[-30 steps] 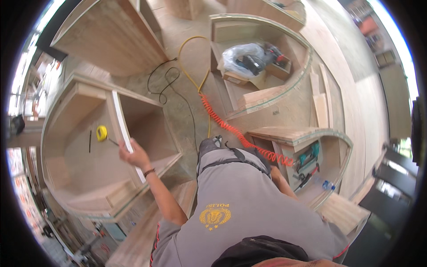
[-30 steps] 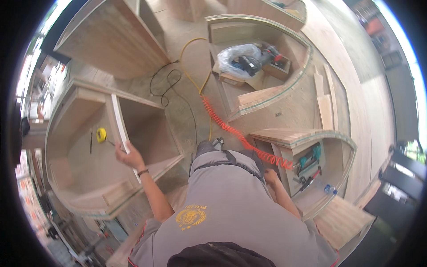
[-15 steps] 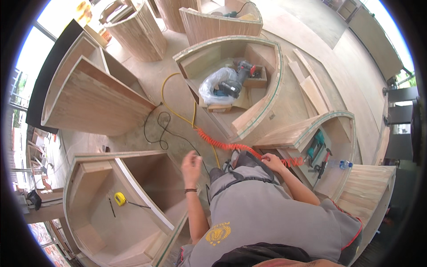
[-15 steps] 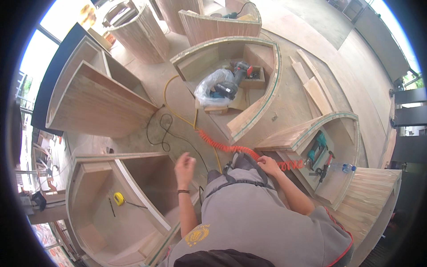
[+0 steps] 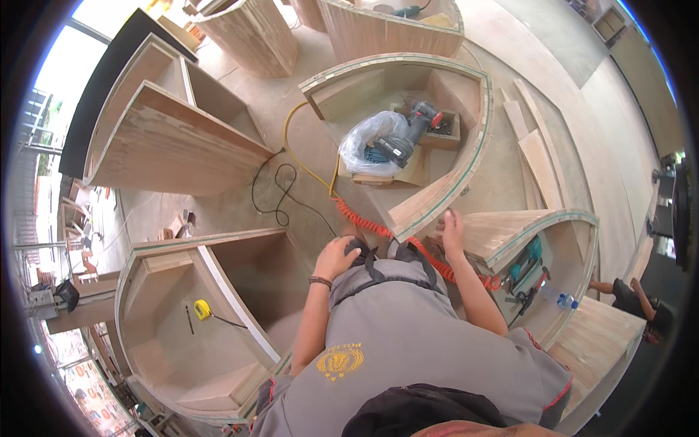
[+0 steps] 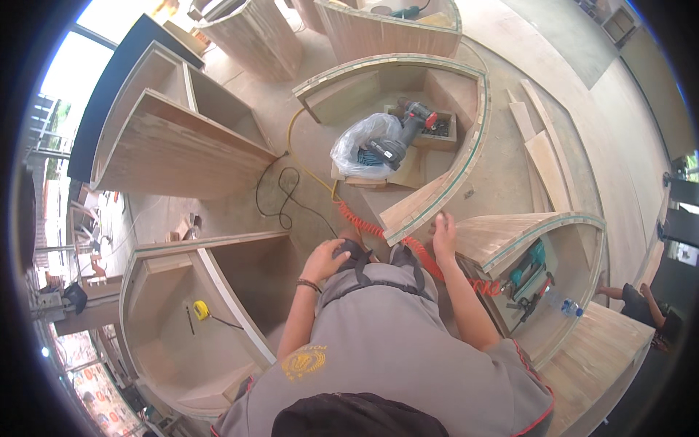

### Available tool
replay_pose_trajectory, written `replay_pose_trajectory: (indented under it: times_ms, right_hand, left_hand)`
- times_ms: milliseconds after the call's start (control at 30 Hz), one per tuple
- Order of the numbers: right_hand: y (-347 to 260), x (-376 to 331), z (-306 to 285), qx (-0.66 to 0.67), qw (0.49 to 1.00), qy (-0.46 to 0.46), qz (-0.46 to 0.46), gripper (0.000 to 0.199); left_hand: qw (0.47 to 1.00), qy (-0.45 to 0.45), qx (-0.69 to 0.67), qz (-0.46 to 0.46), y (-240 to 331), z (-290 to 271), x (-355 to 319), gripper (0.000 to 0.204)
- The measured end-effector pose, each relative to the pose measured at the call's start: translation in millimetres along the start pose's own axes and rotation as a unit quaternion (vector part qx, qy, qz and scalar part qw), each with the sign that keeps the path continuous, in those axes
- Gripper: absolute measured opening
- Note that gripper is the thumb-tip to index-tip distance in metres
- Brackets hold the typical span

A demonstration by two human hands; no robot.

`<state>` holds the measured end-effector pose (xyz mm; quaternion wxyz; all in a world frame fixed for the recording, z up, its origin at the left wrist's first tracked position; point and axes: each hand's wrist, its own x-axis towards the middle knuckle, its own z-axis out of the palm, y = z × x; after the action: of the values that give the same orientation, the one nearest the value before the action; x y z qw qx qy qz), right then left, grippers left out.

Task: The person assembles a curved wooden furniture piece using a nail gun, a cordless drill, and a hammer. They secure wooden panels, apply glue to the edges, and handle a yellow extension cord.

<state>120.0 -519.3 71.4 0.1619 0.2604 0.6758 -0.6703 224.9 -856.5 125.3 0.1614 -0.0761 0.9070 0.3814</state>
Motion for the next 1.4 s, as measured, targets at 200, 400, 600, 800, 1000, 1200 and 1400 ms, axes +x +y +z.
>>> replay_pose_trajectory:
  times_ms: [200,400,600,800,1000,1200,1400]
  right_hand:
    - [-28,42,46,-0.014,0.994,0.109,-0.021,0.090]
    - [11,73,72,-0.199,0.926,0.320,0.002,0.088]
    - [12,73,85,-0.305,0.831,0.458,-0.081,0.079]
    - [-2,71,96,-0.316,0.819,0.477,0.039,0.077]
    - [4,103,51,-0.286,0.766,0.568,0.094,0.081]
    - [-147,137,211,-0.305,0.701,0.645,0.023,0.061]
    - [-324,239,344,-0.309,0.736,0.491,-0.349,0.033]
  left_hand:
    - [1.000,0.007,-0.015,-0.013,-23,-40,31,0.045]
    - [0.998,-0.047,-0.045,-0.019,-82,-95,86,0.047]
    - [0.999,-0.039,0.019,0.003,-149,-215,146,0.047]
    - [0.999,0.026,-0.004,-0.048,-235,-327,161,0.049]
    - [0.988,0.078,-0.052,-0.123,-322,-365,175,0.048]
    - [0.990,-0.022,-0.036,-0.136,-332,-381,203,0.053]
    - [0.990,-0.073,-0.055,-0.108,-318,-408,282,0.053]
